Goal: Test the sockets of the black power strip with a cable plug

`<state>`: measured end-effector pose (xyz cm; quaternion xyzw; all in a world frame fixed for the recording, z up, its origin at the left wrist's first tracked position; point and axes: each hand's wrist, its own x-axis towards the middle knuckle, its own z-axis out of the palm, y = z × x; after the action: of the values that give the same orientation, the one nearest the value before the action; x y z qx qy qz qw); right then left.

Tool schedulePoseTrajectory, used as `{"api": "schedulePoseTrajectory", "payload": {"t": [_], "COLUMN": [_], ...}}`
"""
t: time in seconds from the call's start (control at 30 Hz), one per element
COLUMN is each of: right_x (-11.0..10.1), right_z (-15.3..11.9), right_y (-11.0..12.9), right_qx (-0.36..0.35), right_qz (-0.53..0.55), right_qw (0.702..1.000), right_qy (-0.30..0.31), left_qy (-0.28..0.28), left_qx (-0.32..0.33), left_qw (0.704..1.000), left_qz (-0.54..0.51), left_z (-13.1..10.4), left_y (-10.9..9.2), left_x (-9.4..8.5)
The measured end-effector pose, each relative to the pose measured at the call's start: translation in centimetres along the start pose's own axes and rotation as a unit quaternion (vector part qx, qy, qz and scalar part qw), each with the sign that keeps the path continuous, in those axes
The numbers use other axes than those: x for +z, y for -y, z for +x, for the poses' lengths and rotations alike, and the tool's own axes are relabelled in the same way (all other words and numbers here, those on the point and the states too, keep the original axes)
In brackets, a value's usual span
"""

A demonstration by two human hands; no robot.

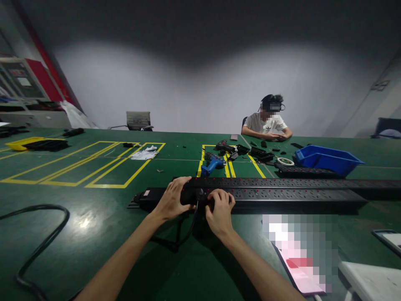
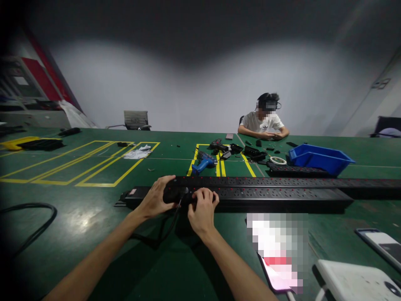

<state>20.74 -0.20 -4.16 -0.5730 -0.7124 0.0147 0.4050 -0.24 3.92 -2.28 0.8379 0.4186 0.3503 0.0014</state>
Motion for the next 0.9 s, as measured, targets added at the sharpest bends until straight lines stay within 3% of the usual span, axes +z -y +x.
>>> {"api": "schedulePoseTrajectory", "payload": {"t": [0.13, 0.33, 0.7, 0.9], "right_x": [0.2, 0.4, 0.6, 0.7], "right_z": [0.0, -0.1, -0.1, -0.1], "right_y": [-0.1, -0.3, -0.4, -0.3], "right_qx": [0.004, -0.004, -0.023, -0.016], "right_qz": [0.000, -0.012, -0.037, -0.032], "right_qw": [1.000, 1.000, 0.999, 0.999], "right_qy": [-0.009, -0.009, -0.001, 0.002], "left_qy": [-0.063, -0.061, -0.031, 0.021], "left_qx": [-0.032, -0.036, -0.032, -0.011], "left_qw": [0.997, 0.996, 0.999, 0.999], "left_qz": [0.026, 0.054, 0.028, 0.049], "left_z": [-0.7, -1.1, -1.3, -0.9], "left_y": [1.8, 3.0, 2.0, 0.6], "left_x": [-0.9, -1.2, -0.1, 0.6]}}
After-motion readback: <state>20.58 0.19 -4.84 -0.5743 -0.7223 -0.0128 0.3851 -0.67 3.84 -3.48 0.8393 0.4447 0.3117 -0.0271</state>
